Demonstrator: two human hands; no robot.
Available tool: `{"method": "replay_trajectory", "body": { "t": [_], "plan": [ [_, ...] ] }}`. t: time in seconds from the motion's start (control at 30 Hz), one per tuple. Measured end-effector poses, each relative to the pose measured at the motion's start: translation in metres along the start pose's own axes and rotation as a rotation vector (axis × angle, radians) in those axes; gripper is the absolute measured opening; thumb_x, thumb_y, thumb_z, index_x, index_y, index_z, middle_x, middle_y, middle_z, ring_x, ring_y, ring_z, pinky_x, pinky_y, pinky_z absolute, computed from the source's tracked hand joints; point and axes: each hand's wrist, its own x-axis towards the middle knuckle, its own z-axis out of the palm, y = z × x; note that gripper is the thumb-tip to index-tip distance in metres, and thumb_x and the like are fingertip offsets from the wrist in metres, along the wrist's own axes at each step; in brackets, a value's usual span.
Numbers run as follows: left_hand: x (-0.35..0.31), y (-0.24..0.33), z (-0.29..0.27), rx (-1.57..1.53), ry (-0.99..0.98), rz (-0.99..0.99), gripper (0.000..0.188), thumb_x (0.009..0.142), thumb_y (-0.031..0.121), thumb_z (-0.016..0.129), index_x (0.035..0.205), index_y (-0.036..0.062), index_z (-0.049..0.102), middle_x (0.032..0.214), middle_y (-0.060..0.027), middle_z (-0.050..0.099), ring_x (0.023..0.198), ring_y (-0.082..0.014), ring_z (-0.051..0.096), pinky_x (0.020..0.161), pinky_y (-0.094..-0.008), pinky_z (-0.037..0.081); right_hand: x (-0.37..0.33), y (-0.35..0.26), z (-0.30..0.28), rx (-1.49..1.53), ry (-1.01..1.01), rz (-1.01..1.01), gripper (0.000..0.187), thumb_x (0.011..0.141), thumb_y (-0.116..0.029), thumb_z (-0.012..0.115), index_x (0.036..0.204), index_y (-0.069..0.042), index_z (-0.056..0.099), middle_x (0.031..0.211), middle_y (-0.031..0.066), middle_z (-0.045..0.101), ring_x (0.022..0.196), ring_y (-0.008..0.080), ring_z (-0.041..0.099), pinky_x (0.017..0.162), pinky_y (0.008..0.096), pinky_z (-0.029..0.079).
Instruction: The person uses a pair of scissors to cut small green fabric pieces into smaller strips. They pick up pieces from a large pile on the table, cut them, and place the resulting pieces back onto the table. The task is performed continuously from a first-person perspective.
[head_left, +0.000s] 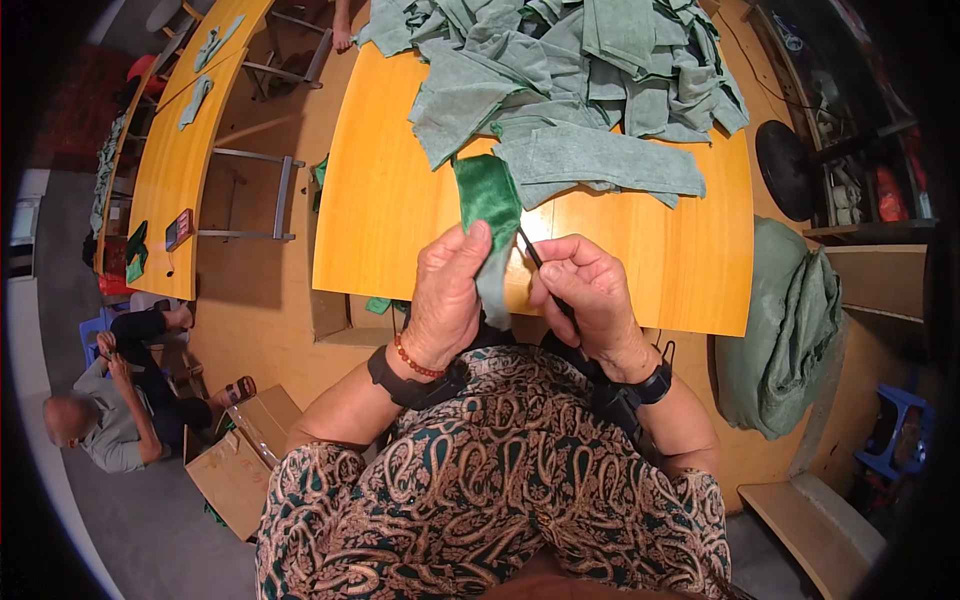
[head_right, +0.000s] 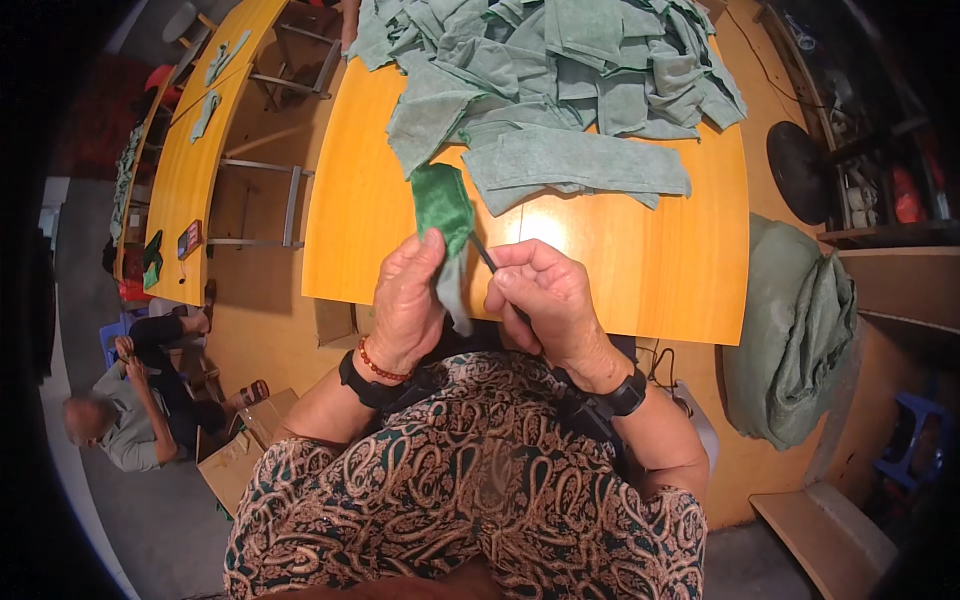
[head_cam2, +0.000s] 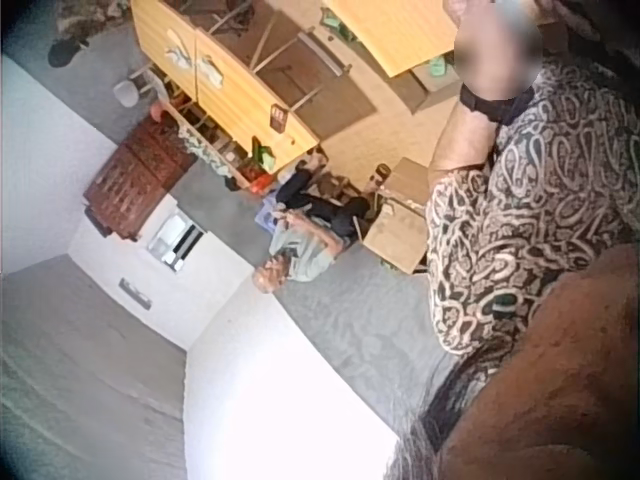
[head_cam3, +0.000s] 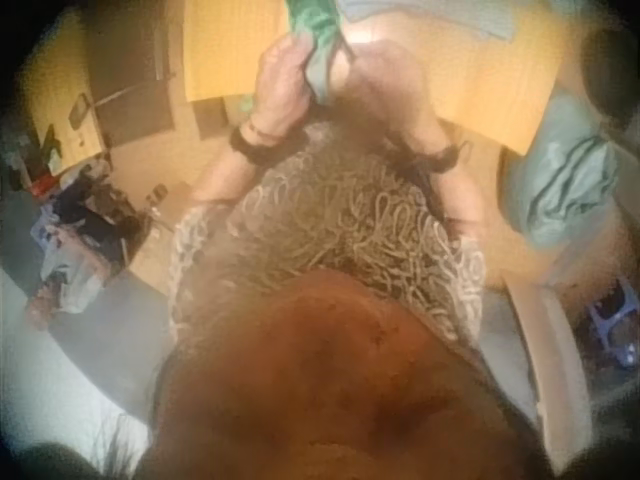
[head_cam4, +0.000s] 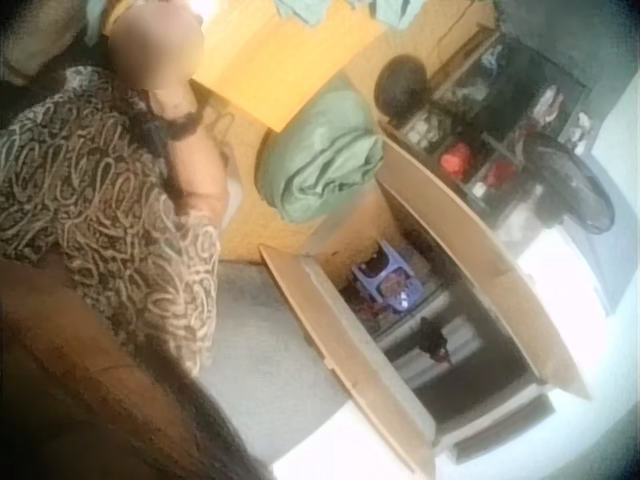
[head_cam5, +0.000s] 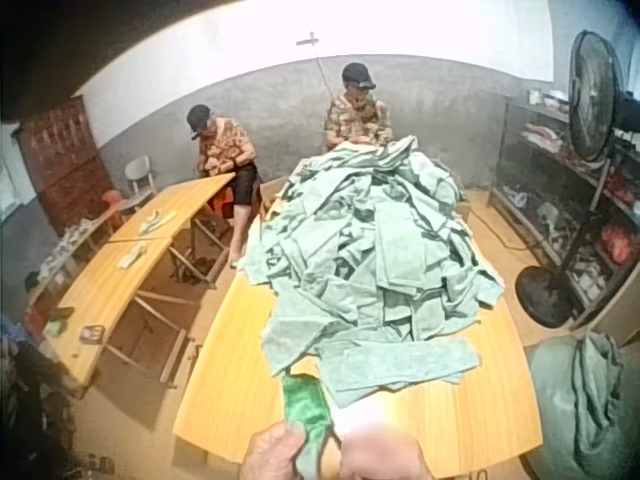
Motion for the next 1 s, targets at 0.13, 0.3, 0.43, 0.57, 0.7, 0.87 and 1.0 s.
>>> {"method": "replay_trajectory", "body": {
  "t": [0.13, 0.3, 0.43, 0.57, 0.7, 0.87, 1.0],
  "plan": [
    [-0.005, -0.012, 0.0, 0.194, -0.058, 0.117, 0.025, 0.102, 0.024, 0.054, 0.109, 0.0023, 0.065, 0.092, 0.0017, 0.065, 0.08, -0.0044, 0.056, 0.073, -0.022, 0.046, 0.006, 0.006, 0.004, 0.025, -0.004, -0.112, 0.019, 0.096, -0.012, 0.056, 0.109, 0.002, 0.054, 0.076, 0.0101, 0.065, 0.038, 0.0085, 0.045, 0.033, 0.0216, 0.033],
    [0.003, 0.018, 0.004, -0.087, -0.036, 0.135, 0.026, 0.103, 0.022, 0.052, 0.112, 0.0007, 0.062, 0.1, -0.0012, 0.066, 0.09, -0.0082, 0.061, 0.083, -0.0252, 0.049, -0.002, -0.001, 0.006, -0.071, -0.028, -0.065, 0.014, 0.096, -0.008, 0.055, 0.107, 0.001, 0.055, 0.077, 0.0107, 0.066, 0.039, 0.0082, 0.045, 0.034, 0.0214, 0.033],
    [0.021, 0.023, -0.016, -0.324, -0.209, 0.046, 0.031, 0.099, 0.026, 0.059, 0.118, 0.0029, 0.06, 0.109, -0.0053, 0.067, 0.096, -0.0148, 0.064, 0.089, -0.0294, 0.05, -0.009, -0.01, 0.0, -0.095, -0.063, 0.048, 0.012, 0.096, -0.007, 0.056, 0.106, 0.0, 0.057, 0.077, 0.0107, 0.066, 0.039, 0.0075, 0.045, 0.034, 0.0206, 0.033],
    [0.015, 0.02, 0.005, -0.242, -0.072, 0.083, 0.021, 0.095, 0.019, 0.065, 0.111, 0.0048, 0.062, 0.1, -0.0034, 0.068, 0.089, -0.0123, 0.064, 0.076, -0.0271, 0.051, -0.013, -0.006, -0.008, -0.043, -0.048, 0.029, 0.011, 0.096, -0.008, 0.057, 0.105, -0.001, 0.057, 0.075, 0.0099, 0.066, 0.04, 0.0068, 0.045, 0.034, 0.0199, 0.031],
    [0.003, -0.006, 0.003, 0.014, -0.119, 0.033, 0.015, 0.094, 0.019, 0.066, 0.1, 0.0058, 0.064, 0.078, 0.0037, 0.062, 0.058, -0.0022, 0.046, 0.052, -0.018, 0.035, -0.005, 0.002, -0.005, 0.018, -0.028, -0.105, 0.012, 0.096, -0.009, 0.059, 0.105, -0.002, 0.056, 0.074, 0.0093, 0.065, 0.039, 0.0064, 0.044, 0.033, 0.0194, 0.029],
    [0.008, 0.004, -0.001, 0.0, -0.113, 0.09, 0.02, 0.096, 0.022, 0.065, 0.104, 0.0047, 0.062, 0.082, 0.0015, 0.063, 0.06, -0.002, 0.048, 0.053, -0.0179, 0.037, -0.006, -0.001, -0.004, 0.036, -0.051, -0.06, 0.013, 0.096, -0.011, 0.058, 0.105, -0.002, 0.056, 0.074, 0.0092, 0.064, 0.04, 0.006, 0.044, 0.033, 0.019, 0.028],
    [0.013, 0.018, 0.006, -0.187, -0.069, 0.089, 0.025, 0.098, 0.025, 0.062, 0.11, 0.0034, 0.06, 0.091, -0.0012, 0.065, 0.075, -0.0081, 0.061, 0.067, -0.024, 0.051, -0.013, -0.002, -0.012, 0.014, -0.102, 0.054, 0.013, 0.097, -0.011, 0.057, 0.106, -0.002, 0.056, 0.073, 0.0091, 0.064, 0.04, 0.0054, 0.043, 0.033, 0.0188, 0.028]
  ]
}}
